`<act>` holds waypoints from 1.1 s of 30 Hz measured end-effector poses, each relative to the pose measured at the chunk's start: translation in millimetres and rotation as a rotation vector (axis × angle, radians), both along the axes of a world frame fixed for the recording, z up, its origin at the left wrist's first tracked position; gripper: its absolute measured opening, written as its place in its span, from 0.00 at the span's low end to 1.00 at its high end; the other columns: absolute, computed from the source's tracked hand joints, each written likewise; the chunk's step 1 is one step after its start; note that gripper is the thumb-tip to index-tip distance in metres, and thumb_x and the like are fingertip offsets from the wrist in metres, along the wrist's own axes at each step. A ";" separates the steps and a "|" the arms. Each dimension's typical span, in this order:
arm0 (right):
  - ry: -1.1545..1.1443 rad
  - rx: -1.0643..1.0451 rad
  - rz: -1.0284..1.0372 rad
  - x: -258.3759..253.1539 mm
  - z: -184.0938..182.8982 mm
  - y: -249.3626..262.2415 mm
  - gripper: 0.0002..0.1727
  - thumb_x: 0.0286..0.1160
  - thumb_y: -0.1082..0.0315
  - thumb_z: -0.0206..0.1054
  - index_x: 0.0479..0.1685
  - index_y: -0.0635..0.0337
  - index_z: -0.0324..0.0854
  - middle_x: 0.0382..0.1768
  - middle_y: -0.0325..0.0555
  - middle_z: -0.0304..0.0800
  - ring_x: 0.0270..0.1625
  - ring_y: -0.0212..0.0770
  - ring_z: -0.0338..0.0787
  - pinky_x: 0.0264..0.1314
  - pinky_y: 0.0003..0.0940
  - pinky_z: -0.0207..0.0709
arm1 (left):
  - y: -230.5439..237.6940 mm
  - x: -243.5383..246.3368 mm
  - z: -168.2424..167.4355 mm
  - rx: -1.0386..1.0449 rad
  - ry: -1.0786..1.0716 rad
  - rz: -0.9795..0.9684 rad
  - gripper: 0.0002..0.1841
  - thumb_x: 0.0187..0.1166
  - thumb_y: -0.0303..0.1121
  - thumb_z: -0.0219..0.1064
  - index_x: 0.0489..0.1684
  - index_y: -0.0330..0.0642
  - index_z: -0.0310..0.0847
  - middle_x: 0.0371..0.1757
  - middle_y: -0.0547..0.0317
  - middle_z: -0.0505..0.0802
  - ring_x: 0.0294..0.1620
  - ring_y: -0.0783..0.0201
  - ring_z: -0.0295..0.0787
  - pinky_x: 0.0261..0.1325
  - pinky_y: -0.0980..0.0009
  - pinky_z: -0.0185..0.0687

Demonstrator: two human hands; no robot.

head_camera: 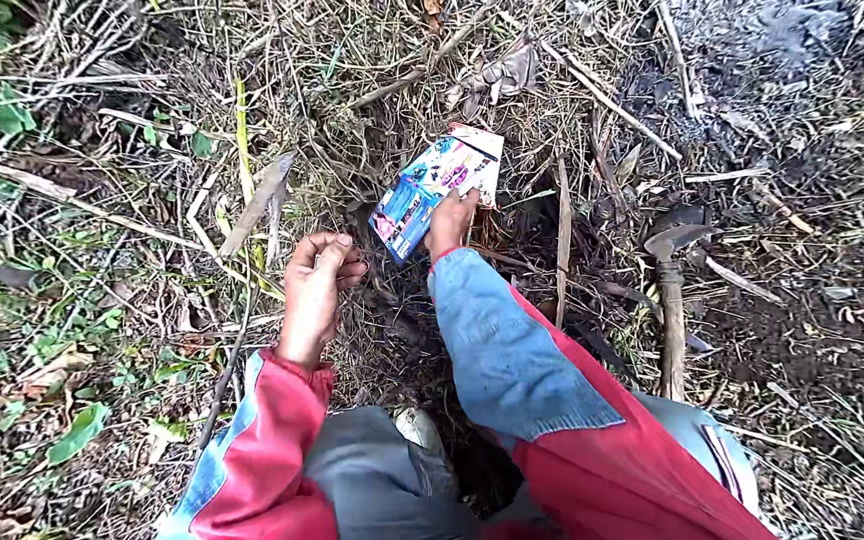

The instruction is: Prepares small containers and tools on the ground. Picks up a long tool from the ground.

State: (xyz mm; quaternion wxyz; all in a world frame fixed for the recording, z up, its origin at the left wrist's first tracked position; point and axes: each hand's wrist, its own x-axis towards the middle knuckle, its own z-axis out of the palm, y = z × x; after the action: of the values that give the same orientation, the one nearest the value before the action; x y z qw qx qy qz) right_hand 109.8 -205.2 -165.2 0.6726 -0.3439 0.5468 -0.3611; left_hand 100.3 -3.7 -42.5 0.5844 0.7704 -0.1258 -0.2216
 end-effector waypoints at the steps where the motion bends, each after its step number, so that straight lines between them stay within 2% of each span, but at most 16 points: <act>1: -0.014 0.013 -0.017 9.1 -0.8 1.7 0.24 0.93 0.61 0.45 0.85 0.50 0.59 0.71 0.56 0.83 0.72 0.52 0.85 0.71 0.56 0.81 | -0.7 2.2 -0.5 -0.001 -0.004 0.005 0.12 0.88 0.45 0.63 0.55 0.49 0.79 0.43 0.59 0.94 0.39 0.61 0.95 0.45 0.63 0.94; 5: -0.083 0.086 -0.111 35.4 -10.1 12.8 0.28 0.94 0.59 0.45 0.91 0.48 0.51 0.79 0.55 0.75 0.79 0.51 0.79 0.77 0.55 0.77 | 2.4 5.7 -3.0 -0.013 -0.016 0.006 0.11 0.88 0.43 0.63 0.55 0.47 0.79 0.44 0.57 0.94 0.41 0.60 0.96 0.47 0.62 0.95; 6: -0.095 0.089 -0.130 40.0 -14.4 15.1 0.28 0.94 0.59 0.46 0.91 0.48 0.52 0.80 0.55 0.74 0.80 0.51 0.78 0.78 0.54 0.76 | 3.5 6.4 -3.7 -0.012 -0.026 0.002 0.11 0.87 0.42 0.63 0.55 0.47 0.79 0.44 0.58 0.94 0.41 0.60 0.95 0.47 0.62 0.95; 11: -0.127 0.086 -0.181 42.4 -26.8 12.5 0.26 0.95 0.59 0.47 0.88 0.52 0.56 0.79 0.56 0.74 0.78 0.50 0.78 0.78 0.52 0.76 | 8.2 7.2 -6.2 0.003 -0.058 -0.009 0.10 0.86 0.40 0.64 0.54 0.46 0.79 0.44 0.59 0.93 0.40 0.61 0.95 0.47 0.63 0.95; 15: -0.109 0.024 -0.240 29.6 -31.0 4.8 0.25 0.95 0.61 0.47 0.86 0.55 0.57 0.76 0.56 0.76 0.76 0.48 0.80 0.76 0.49 0.77 | 11.4 7.8 -7.8 0.030 -0.045 -0.035 0.13 0.85 0.45 0.66 0.55 0.48 0.80 0.45 0.58 0.92 0.41 0.60 0.95 0.48 0.60 0.95; 19: -0.122 -0.003 -0.311 35.4 -31.8 -1.6 0.25 0.96 0.61 0.45 0.88 0.55 0.56 0.78 0.56 0.75 0.78 0.47 0.79 0.79 0.47 0.76 | 3.9 4.0 -4.4 0.042 -0.053 -0.039 0.10 0.86 0.41 0.66 0.55 0.47 0.79 0.43 0.58 0.93 0.40 0.61 0.95 0.47 0.62 0.95; 23: -0.073 0.005 -0.391 52.6 -27.0 -8.1 0.25 0.97 0.58 0.41 0.89 0.53 0.56 0.77 0.53 0.77 0.78 0.45 0.80 0.77 0.46 0.77 | 2.4 2.8 -5.3 0.044 -0.075 -0.071 0.10 0.85 0.41 0.67 0.55 0.47 0.81 0.44 0.59 0.93 0.41 0.61 0.95 0.47 0.62 0.95; 27: -0.034 0.032 -0.343 64.7 -30.3 -7.3 0.25 0.96 0.60 0.43 0.89 0.53 0.55 0.78 0.55 0.75 0.80 0.47 0.78 0.79 0.45 0.76 | 5.1 4.5 -9.0 0.046 -0.066 -0.080 0.12 0.85 0.43 0.67 0.56 0.48 0.81 0.45 0.57 0.93 0.41 0.59 0.96 0.48 0.60 0.96; 29: 0.052 0.084 -0.234 63.6 -34.1 -3.1 0.25 0.96 0.58 0.47 0.87 0.53 0.60 0.76 0.55 0.79 0.78 0.50 0.80 0.78 0.48 0.76 | 5.8 5.4 -8.7 0.047 -0.072 -0.070 0.11 0.85 0.42 0.67 0.55 0.48 0.81 0.45 0.56 0.93 0.41 0.58 0.96 0.48 0.60 0.96; 31: 0.143 0.111 -0.157 54.1 -38.2 -0.5 0.23 0.94 0.54 0.52 0.79 0.54 0.73 0.69 0.55 0.85 0.74 0.52 0.83 0.76 0.52 0.76 | 5.8 4.7 -9.3 0.053 -0.074 -0.069 0.12 0.85 0.43 0.67 0.55 0.48 0.81 0.44 0.56 0.93 0.41 0.58 0.96 0.47 0.60 0.96; 33: 0.205 0.114 -0.083 40.6 -38.1 -0.4 0.25 0.95 0.50 0.46 0.74 0.54 0.79 0.69 0.54 0.87 0.76 0.51 0.82 0.78 0.54 0.74 | 3.2 2.8 -8.7 0.062 -0.079 -0.076 0.12 0.85 0.43 0.67 0.55 0.48 0.81 0.44 0.57 0.93 0.41 0.58 0.96 0.48 0.60 0.96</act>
State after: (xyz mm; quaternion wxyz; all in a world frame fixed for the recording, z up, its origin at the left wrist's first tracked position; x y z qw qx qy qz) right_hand 150.5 -205.6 -203.3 0.6160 -0.3175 0.6461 -0.3200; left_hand 103.1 -0.4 -51.2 0.5458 0.7911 -0.1710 -0.2171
